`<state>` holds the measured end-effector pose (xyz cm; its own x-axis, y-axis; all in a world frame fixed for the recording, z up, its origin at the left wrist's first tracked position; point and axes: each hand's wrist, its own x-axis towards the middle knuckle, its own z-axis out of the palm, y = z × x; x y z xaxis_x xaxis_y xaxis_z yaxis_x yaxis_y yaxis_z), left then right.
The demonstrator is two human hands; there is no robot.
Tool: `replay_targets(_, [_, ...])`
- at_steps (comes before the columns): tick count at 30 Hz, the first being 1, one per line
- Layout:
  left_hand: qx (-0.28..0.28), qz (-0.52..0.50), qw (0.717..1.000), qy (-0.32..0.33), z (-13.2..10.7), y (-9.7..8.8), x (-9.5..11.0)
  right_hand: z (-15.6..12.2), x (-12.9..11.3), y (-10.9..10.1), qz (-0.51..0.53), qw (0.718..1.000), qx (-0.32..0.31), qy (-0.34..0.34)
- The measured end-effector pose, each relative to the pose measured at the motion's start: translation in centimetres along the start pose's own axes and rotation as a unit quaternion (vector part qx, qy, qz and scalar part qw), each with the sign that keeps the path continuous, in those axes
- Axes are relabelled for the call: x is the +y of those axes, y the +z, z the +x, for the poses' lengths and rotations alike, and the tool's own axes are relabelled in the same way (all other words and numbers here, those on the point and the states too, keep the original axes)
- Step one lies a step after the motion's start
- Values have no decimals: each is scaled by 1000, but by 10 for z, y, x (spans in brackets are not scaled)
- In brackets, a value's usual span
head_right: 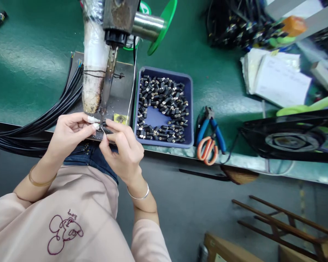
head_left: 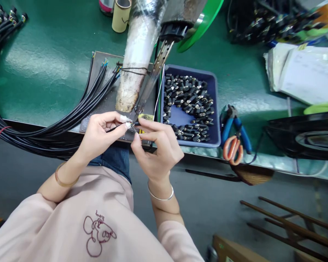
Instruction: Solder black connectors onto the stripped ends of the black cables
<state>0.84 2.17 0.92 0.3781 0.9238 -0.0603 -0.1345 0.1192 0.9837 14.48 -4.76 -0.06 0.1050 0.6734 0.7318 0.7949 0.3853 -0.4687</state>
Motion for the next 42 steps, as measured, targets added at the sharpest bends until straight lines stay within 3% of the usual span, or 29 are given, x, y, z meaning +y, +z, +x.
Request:
replay_targets(6, [-18,-3,999,-32,0,-3,0,-5,2,0,1,1000,-19,0])
replay_targets(14, [-30,5,999,-23,-3,-4,1,-6,1,-1,-23,1000,-9,1])
replay_targets(20, [-32,17,999,14,-6,-5,-2,-6,0,-1,-21,1000,-12,8])
replay_targets(31, [9,149,983,108,-7,-5,0,-1,3,2,-20,1000,-11,2])
replay_targets(42, [14,121,991,50,-7,-7,3,1,1,1,-18,1000,-15,6])
